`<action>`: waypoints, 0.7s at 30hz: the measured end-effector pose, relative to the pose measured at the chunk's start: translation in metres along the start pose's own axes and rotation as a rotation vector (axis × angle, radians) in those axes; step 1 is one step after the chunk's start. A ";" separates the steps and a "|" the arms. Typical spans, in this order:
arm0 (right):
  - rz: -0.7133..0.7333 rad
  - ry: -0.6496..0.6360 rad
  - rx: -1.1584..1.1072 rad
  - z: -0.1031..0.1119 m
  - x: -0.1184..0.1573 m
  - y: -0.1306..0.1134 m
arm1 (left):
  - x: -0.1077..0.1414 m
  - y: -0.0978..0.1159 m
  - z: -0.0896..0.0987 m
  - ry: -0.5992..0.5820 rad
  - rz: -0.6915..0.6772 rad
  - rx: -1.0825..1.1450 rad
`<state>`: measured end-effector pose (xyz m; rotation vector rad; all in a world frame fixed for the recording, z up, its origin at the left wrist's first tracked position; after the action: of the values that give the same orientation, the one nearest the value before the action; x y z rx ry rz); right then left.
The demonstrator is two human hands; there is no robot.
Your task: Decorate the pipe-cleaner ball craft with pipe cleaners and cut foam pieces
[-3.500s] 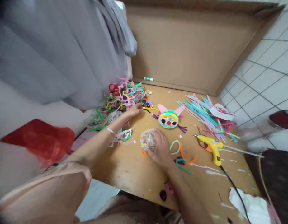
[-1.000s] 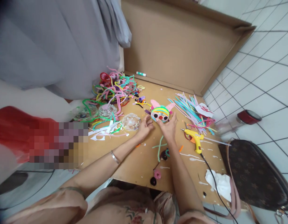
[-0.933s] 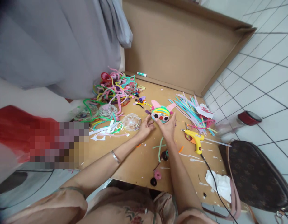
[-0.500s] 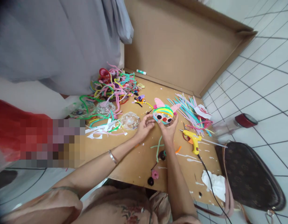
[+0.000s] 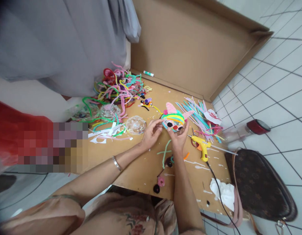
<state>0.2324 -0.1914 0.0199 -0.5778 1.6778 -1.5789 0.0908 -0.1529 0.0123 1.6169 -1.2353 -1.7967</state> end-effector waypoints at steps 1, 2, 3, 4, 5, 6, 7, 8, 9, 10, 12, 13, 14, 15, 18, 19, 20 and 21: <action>-0.007 0.005 -0.006 0.001 -0.001 0.000 | 0.000 -0.001 -0.001 -0.004 0.017 0.017; -0.020 0.011 -0.017 0.002 -0.002 0.001 | 0.000 -0.003 -0.002 -0.004 0.040 0.038; -0.037 0.017 -0.030 0.003 -0.003 0.001 | 0.000 -0.006 -0.002 0.002 0.072 0.067; -0.055 0.024 -0.042 0.004 -0.005 0.001 | 0.000 -0.009 -0.003 0.013 0.110 0.103; -0.069 0.027 -0.049 0.004 -0.007 0.001 | -0.001 -0.013 -0.004 0.028 0.150 0.141; -0.078 0.028 -0.050 0.005 -0.009 0.001 | -0.002 -0.017 -0.005 0.041 0.188 0.177; -0.080 0.028 -0.047 0.005 -0.011 0.000 | -0.004 -0.021 -0.006 0.051 0.219 0.206; -0.075 0.027 -0.037 0.005 -0.013 0.000 | -0.007 -0.025 -0.007 0.053 0.239 0.225; -0.067 0.028 -0.023 0.005 -0.016 0.000 | -0.010 -0.028 -0.008 0.048 0.249 0.236; -0.059 0.029 -0.009 0.005 -0.018 0.000 | -0.013 -0.030 -0.008 0.037 0.253 0.239; -0.053 0.039 0.005 0.005 -0.026 0.000 | -0.019 -0.033 -0.008 0.006 0.249 0.219; -0.055 0.045 0.004 0.006 -0.031 0.000 | -0.022 -0.033 -0.006 -0.009 0.238 0.187; -0.058 0.052 -0.007 0.006 -0.037 -0.001 | -0.025 -0.032 -0.003 -0.018 0.216 0.135; -0.059 0.057 -0.022 0.007 -0.044 -0.003 | -0.028 -0.030 0.001 -0.013 0.180 0.066; -0.027 0.055 -0.084 0.007 -0.064 -0.014 | -0.033 -0.025 0.015 0.023 0.123 -0.074; 0.004 0.038 -0.097 0.005 -0.070 -0.018 | -0.034 -0.024 0.018 0.035 0.115 -0.083; 0.033 0.031 -0.100 0.003 -0.074 -0.022 | -0.034 -0.025 0.021 0.045 0.112 -0.080; 0.055 0.041 -0.093 0.001 -0.077 -0.023 | -0.034 -0.026 0.023 0.057 0.111 -0.073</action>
<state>0.2769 -0.1363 0.0585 -0.5453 1.7900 -1.4891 0.0838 -0.1047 0.0083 1.5188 -1.1960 -1.6963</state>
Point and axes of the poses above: each hand's wrist, its own x-axis away from the middle knuckle, its own z-axis out of the back of the hand, y = z × x, the point moved 4 cm from there along -x, towards the middle knuckle, and after that the axes turned 9 degrees about -z, right-handed, at the moved point
